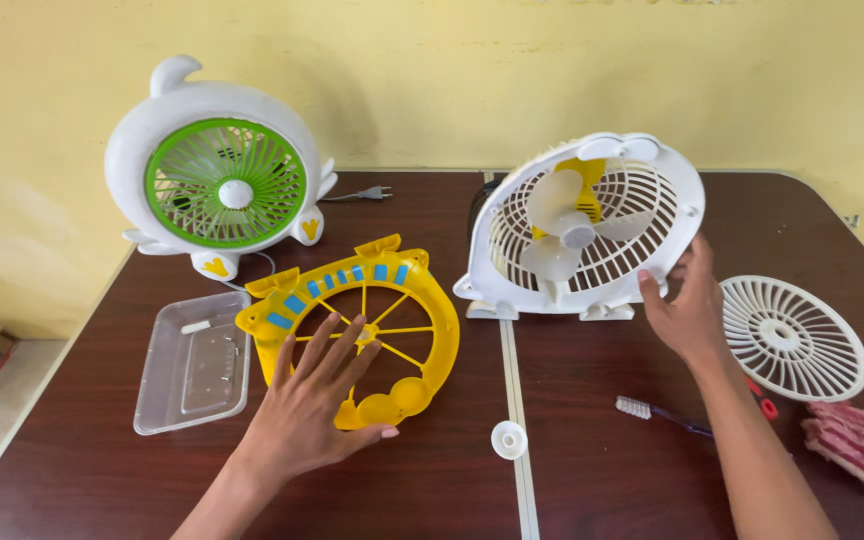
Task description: The person wipes a white fan grille and a yellow/blue fan housing with a cloth, then reassembles the fan by placing the grille onto the housing, securing the center cap, and tightening a screw on the rear grille with a screwdriver.
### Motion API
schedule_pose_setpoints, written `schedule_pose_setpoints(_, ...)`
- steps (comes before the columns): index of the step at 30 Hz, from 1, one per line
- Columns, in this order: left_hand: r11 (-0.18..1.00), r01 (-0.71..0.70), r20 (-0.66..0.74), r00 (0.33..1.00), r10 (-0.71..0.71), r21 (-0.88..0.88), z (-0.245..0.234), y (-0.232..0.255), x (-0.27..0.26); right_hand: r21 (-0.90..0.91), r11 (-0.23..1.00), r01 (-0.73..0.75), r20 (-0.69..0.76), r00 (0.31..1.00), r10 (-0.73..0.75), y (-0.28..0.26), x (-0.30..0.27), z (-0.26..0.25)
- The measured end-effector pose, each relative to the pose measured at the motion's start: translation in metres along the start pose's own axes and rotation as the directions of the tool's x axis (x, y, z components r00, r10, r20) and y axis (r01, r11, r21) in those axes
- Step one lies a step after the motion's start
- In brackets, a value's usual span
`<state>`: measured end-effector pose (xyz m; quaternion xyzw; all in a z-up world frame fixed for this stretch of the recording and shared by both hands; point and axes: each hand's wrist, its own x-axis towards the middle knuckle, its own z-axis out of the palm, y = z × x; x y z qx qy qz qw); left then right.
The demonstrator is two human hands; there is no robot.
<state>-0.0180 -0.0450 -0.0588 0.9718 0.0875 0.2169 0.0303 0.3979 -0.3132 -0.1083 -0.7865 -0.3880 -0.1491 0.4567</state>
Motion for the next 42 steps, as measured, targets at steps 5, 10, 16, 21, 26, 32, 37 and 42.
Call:
schedule_pose_setpoints(5, 0.998, -0.059, -0.083, 0.995, 0.061, 0.028, 0.019, 0.012, 0.029, 0.032, 0.999, 0.034, -0.007, 0.999, -0.034, -0.002, -0.007, 0.001)
schedule_pose_setpoints(10, 0.994, -0.109, -0.077, 0.991, 0.109, 0.013, 0.038, 0.026, 0.064, 0.039, 0.993, 0.109, 0.137, 0.984, -0.113, -0.008, -0.01, -0.006)
schedule_pose_setpoints(16, 0.983, -0.185, -0.103, 0.977, 0.185, 0.008, 0.057, 0.036, 0.089, -0.137, 0.991, 0.0, 0.239, 0.971, 0.033, 0.0, -0.015, 0.005)
schedule_pose_setpoints(21, 0.973, -0.222, -0.141, 0.963, 0.229, 0.064, 0.063, 0.04, 0.098, -0.156, 0.988, 0.007, 0.21, 0.977, 0.026, 0.011, -0.017, 0.011)
schedule_pose_setpoints(26, 0.973, -0.219, -0.146, 0.963, 0.227, 0.068, 0.06, 0.04, 0.109, -0.083, 0.994, -0.07, 0.231, 0.969, 0.087, 0.012, -0.017, 0.014)
schedule_pose_setpoints(32, 0.975, -0.214, -0.142, 0.965, 0.22, 0.054, 0.057, 0.045, 0.116, -0.169, 0.985, -0.017, 0.212, 0.976, 0.053, 0.011, -0.017, 0.015)
schedule_pose_setpoints(37, 0.973, -0.227, -0.148, 0.962, 0.23, 0.043, 0.052, 0.045, 0.121, -0.222, 0.975, 0.03, 0.198, 0.98, 0.015, 0.006, -0.016, 0.011)
schedule_pose_setpoints(42, 0.973, -0.218, -0.179, 0.957, 0.227, 0.071, 0.041, 0.044, 0.127, -0.142, 0.989, 0.035, 0.191, 0.982, -0.007, -0.007, -0.013, -0.008)
